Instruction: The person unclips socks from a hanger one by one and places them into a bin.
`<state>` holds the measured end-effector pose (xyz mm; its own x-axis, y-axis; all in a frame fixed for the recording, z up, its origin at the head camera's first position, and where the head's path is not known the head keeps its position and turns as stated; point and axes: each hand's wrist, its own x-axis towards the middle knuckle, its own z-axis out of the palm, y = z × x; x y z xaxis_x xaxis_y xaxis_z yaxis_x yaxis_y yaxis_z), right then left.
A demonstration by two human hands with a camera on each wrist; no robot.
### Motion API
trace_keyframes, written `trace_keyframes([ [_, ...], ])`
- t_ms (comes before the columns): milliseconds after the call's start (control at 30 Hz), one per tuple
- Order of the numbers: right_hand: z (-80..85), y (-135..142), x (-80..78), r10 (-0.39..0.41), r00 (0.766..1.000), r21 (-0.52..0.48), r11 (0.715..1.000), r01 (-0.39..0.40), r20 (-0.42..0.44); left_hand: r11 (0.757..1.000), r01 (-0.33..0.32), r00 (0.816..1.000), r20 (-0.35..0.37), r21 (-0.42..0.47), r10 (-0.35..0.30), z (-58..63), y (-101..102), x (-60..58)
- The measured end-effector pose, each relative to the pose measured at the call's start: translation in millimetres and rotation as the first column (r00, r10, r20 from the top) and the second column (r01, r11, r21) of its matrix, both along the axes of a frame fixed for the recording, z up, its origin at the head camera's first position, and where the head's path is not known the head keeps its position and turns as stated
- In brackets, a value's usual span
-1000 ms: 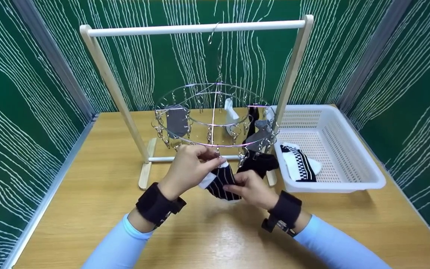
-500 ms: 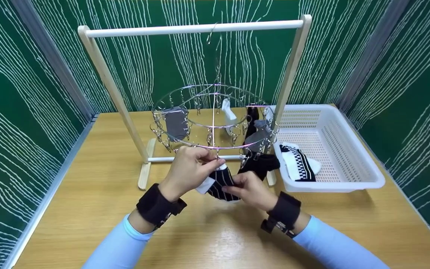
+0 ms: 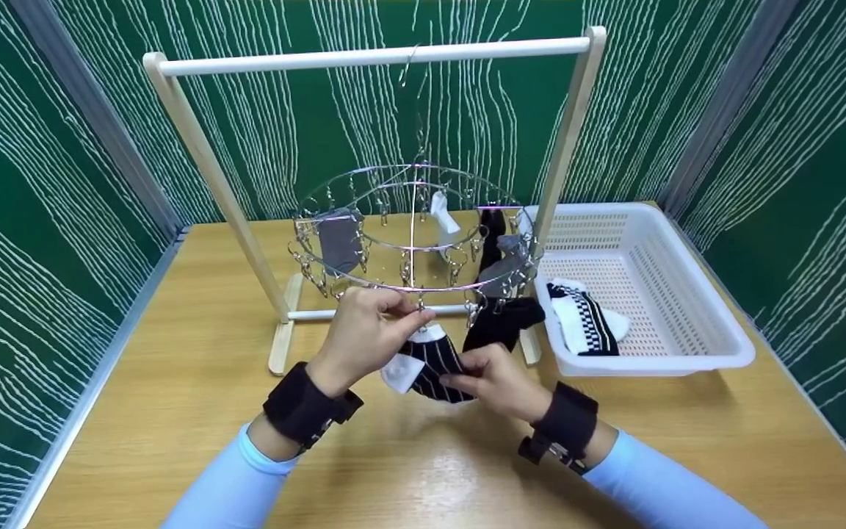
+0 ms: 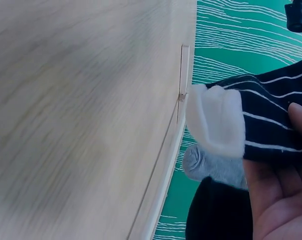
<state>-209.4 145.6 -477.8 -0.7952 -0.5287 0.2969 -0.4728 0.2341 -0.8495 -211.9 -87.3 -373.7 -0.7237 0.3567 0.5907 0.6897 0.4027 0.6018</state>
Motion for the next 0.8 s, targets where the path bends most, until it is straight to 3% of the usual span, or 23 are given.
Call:
trace_keyframes([
  [300,4.2,11,10.8,0.033,0.993,-0.030,0.999,-0.037,-0.117,0.999,0.001,0.999,0.051,0.049,-0.003,1.8,4,0.6],
  [567,21.3,27,22.0,0.016,1.000,0.025,1.000,-0.015,-0.026,0.998,-0.016,0.997,0.071,0.055,0.012,1.9,5,-1.4],
  [800,36.8,44,20.1,0.045,0.992,-0.086,0.995,-0.055,-0.121,0.998,-0.024,0.993,0.116,0.062,0.017,1.4,7,-2.6],
])
